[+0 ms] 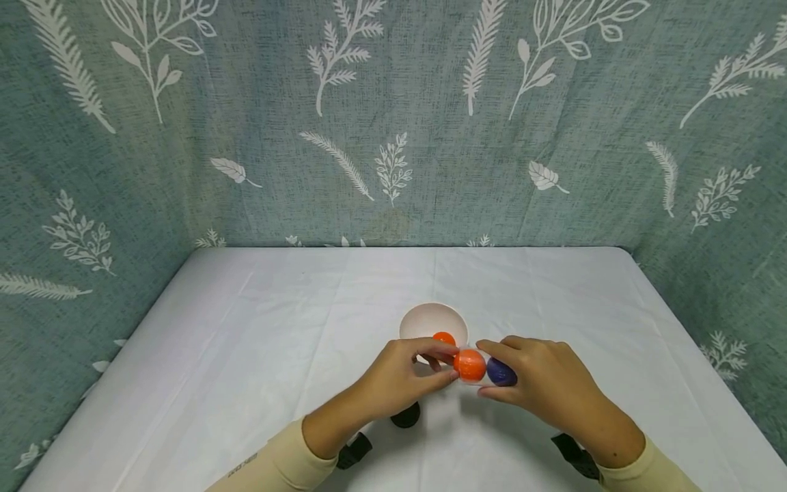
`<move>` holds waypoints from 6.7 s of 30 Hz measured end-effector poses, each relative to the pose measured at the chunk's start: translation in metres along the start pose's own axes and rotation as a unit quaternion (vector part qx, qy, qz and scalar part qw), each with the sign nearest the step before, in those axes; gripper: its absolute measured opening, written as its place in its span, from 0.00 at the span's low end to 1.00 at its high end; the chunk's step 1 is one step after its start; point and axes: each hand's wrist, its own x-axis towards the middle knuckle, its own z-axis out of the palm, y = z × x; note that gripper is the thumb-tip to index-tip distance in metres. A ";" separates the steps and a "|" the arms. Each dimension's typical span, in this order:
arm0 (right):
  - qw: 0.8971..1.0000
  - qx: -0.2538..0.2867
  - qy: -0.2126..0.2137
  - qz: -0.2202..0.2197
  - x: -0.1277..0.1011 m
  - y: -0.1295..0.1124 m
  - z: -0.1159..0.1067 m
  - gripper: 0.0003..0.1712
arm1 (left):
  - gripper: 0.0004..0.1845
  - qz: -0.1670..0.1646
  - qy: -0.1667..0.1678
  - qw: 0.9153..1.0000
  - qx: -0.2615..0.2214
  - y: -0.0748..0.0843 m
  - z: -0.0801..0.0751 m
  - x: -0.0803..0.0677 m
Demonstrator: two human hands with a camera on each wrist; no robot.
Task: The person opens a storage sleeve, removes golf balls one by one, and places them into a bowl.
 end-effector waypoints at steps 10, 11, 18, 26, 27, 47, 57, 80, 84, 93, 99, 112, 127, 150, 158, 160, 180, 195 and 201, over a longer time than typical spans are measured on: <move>1.000 -0.003 -0.008 0.003 0.001 -0.001 -0.001 0.35 | 0.24 -0.015 -0.014 1.000 -0.007 -0.001 -0.003 -0.001; 1.000 -0.002 -0.009 0.003 0.001 -0.001 -0.001 0.35 | 0.24 -0.017 -0.015 1.000 -0.009 -0.001 -0.003 -0.001; 1.000 0.002 -0.006 0.001 0.001 0.000 0.000 0.35 | 0.26 -0.023 -0.018 1.000 -0.004 -0.002 -0.003 -0.002; 1.000 0.002 -0.003 0.004 0.001 -0.001 -0.001 0.36 | 0.25 -0.014 -0.007 1.000 0.002 0.000 -0.004 -0.001; 1.000 0.002 -0.003 0.005 0.001 -0.001 -0.001 0.36 | 0.25 -0.013 -0.006 1.000 0.001 0.000 -0.003 -0.001; 1.000 0.006 -0.001 0.009 0.001 0.000 -0.001 0.36 | 0.24 -0.007 0.009 1.000 0.006 0.000 -0.006 -0.001; 1.000 0.013 0.008 0.012 0.000 0.003 -0.001 0.34 | 0.22 -0.002 0.030 0.999 0.025 -0.005 -0.019 0.001; 0.998 0.024 -0.041 0.046 0.003 0.004 -0.005 0.34 | 0.22 -0.013 0.065 0.985 0.158 -0.024 -0.040 0.037; 0.998 0.024 -0.039 0.045 0.003 0.004 -0.005 0.34 | 0.22 -0.016 0.065 0.981 0.181 -0.025 -0.040 0.040; 0.999 0.030 -0.010 0.025 0.002 0.006 -0.003 0.34 | 0.22 -0.013 0.052 0.965 0.257 -0.032 -0.036 0.051; 0.999 0.029 -0.002 0.021 0.001 0.007 -0.002 0.34 | 0.22 -0.014 0.050 0.958 0.281 -0.031 -0.034 0.053; 0.999 0.033 0.006 0.014 0.000 0.008 0.000 0.34 | 0.22 -0.013 0.042 0.953 0.300 -0.033 -0.035 0.055; 0.999 0.035 0.016 0.007 0.000 0.009 0.001 0.34 | 0.24 -0.002 -0.016 0.925 0.380 -0.031 -0.037 0.064; 0.999 0.037 0.021 0.003 0.000 0.009 0.001 0.33 | 0.19 0.020 0.015 0.910 0.414 -0.026 -0.039 0.053; 0.999 0.044 0.031 -0.008 0.000 0.010 0.001 0.33 | 0.12 0.059 0.068 0.947 0.308 -0.017 -0.034 0.039; 0.998 0.044 0.038 -0.012 0.000 0.011 0.002 0.33 | 0.11 0.083 0.076 0.953 0.280 -0.015 -0.031 0.036; 0.998 0.031 0.043 -0.015 0.000 0.009 0.001 0.34 | 0.12 0.071 0.008 0.992 0.102 0.005 -0.005 0.012; 0.998 0.019 0.044 -0.032 0.000 0.007 -0.001 0.35 | 0.14 0.053 -0.002 0.996 0.065 0.004 0.002 0.009; 0.998 0.013 0.046 -0.037 -0.001 0.007 -0.001 0.35 | 0.14 0.062 0.001 0.996 0.069 0.004 0.004 0.008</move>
